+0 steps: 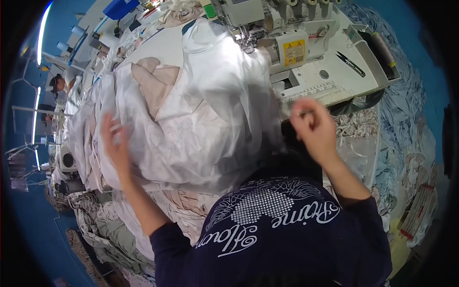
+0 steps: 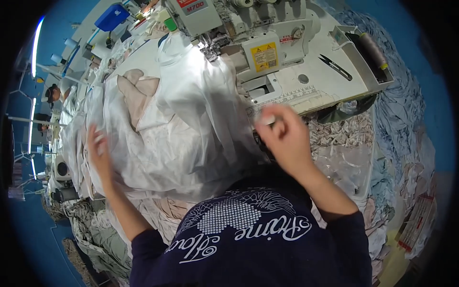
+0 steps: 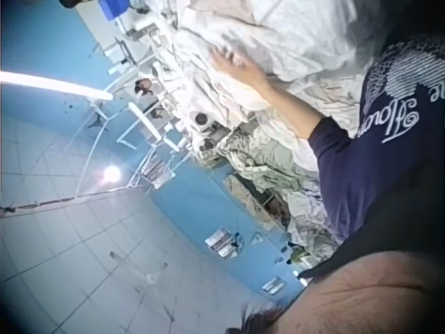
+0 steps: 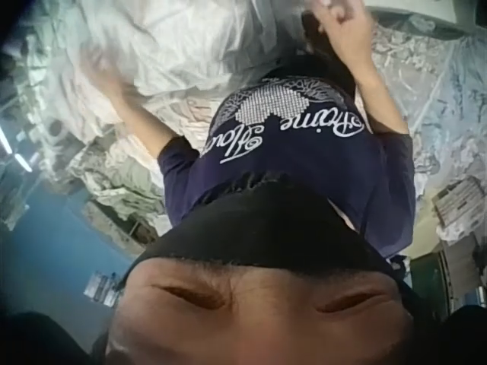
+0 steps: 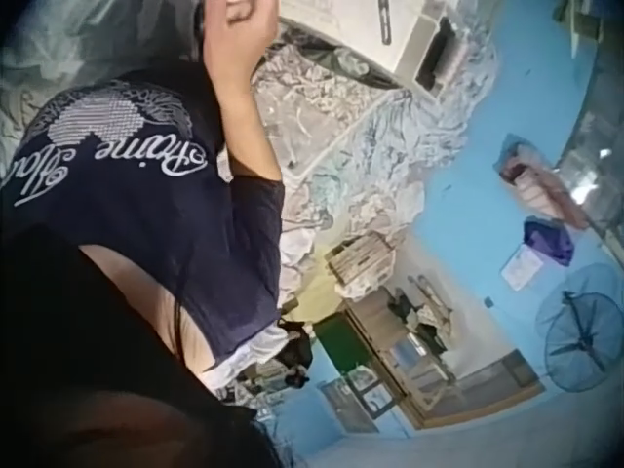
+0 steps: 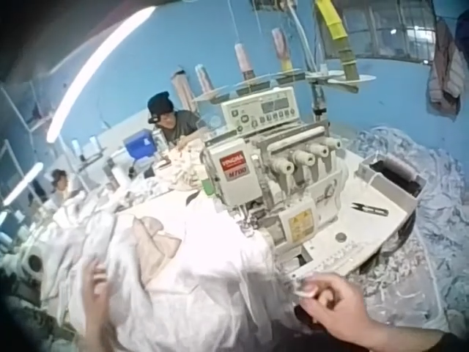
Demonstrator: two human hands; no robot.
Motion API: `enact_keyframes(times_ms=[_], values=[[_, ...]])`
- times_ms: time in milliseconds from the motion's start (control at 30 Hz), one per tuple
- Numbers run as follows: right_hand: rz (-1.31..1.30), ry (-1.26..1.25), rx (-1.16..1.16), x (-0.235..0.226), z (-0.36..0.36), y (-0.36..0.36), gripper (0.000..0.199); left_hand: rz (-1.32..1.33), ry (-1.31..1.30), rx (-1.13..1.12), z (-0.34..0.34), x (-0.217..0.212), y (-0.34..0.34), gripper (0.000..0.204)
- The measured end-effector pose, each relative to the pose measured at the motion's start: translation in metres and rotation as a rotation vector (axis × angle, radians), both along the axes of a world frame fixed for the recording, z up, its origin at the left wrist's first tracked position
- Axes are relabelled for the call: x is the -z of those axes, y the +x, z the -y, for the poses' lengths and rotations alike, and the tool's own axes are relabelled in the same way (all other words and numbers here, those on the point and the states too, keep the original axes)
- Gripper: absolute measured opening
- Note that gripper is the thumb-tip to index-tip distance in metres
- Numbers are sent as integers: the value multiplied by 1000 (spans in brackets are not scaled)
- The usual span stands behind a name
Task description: Operate an industrial sewing machine to stitch together white fabric pieces to create pillowcases.
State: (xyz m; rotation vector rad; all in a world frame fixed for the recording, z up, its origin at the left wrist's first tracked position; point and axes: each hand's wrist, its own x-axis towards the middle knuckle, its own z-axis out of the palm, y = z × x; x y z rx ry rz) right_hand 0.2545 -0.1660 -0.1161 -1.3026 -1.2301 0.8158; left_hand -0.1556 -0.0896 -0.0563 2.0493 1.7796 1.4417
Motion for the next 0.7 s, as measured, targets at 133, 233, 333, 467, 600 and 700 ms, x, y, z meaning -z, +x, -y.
enact_keyframes(times_ms=[133,233,333,467,600,700], values=[[-327,-245,-196,-48,-61,-13,28,-579,-205,168,-32,38,14,34],[-365,-330,-333,-37,-66,-17,20,-377,-197,-160,-34,34,-7,20],[-325,-247,-290,-36,-59,-17,15,44,69,-519,-45,16,-47,19],[-266,-256,-345,-40,-60,-17,16,-435,286,-441,-63,-7,-25,15],[-321,-316,-428,-54,-75,-19,19,96,-224,5,-65,36,-17,46],[-407,-347,-383,-52,-73,-22,22,-583,-254,129,23,1,33,59]])
